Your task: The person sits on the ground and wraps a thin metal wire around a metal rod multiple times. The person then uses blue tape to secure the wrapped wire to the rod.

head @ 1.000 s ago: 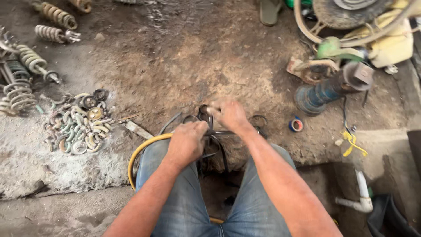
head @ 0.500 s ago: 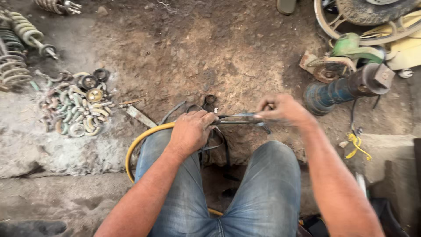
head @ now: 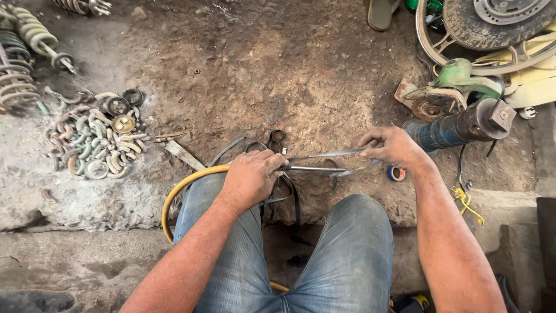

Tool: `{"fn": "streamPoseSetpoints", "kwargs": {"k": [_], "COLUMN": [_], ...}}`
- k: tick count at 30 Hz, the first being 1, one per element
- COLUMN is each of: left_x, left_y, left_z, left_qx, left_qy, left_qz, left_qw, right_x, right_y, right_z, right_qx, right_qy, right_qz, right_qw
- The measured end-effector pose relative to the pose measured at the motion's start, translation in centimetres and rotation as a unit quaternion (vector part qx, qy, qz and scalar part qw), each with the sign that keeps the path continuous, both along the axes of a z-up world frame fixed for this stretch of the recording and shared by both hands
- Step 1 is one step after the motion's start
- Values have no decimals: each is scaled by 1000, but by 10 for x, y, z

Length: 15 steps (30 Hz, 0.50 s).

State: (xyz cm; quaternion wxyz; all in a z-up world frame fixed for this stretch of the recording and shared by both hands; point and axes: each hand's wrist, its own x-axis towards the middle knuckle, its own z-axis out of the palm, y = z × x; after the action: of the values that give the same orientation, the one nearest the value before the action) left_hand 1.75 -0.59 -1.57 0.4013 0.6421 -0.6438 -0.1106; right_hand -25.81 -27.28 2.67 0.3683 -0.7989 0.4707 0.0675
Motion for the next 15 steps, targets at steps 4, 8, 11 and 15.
{"fn": "streamPoseSetpoints", "kwargs": {"k": [4, 8, 11, 15], "left_x": [3, 9, 10, 14], "left_y": [-2, -2, 1, 1], "left_z": [-2, -3, -2, 4], "left_qx": [-18, 2, 0, -8], "left_qy": [20, 29, 30, 30], "left_qz": [6, 18, 39, 59], "left_qw": [1000, 999, 999, 998], "right_x": [-21, -21, -35, -56], "right_y": [-3, -4, -13, -29], "right_z": [-25, -44, -44, -4], "right_qx": [-255, -336, -346, -294], "right_qy": [136, 131, 193, 191], "right_qz": [22, 83, 78, -96], "right_qw": [957, 929, 915, 931]}}
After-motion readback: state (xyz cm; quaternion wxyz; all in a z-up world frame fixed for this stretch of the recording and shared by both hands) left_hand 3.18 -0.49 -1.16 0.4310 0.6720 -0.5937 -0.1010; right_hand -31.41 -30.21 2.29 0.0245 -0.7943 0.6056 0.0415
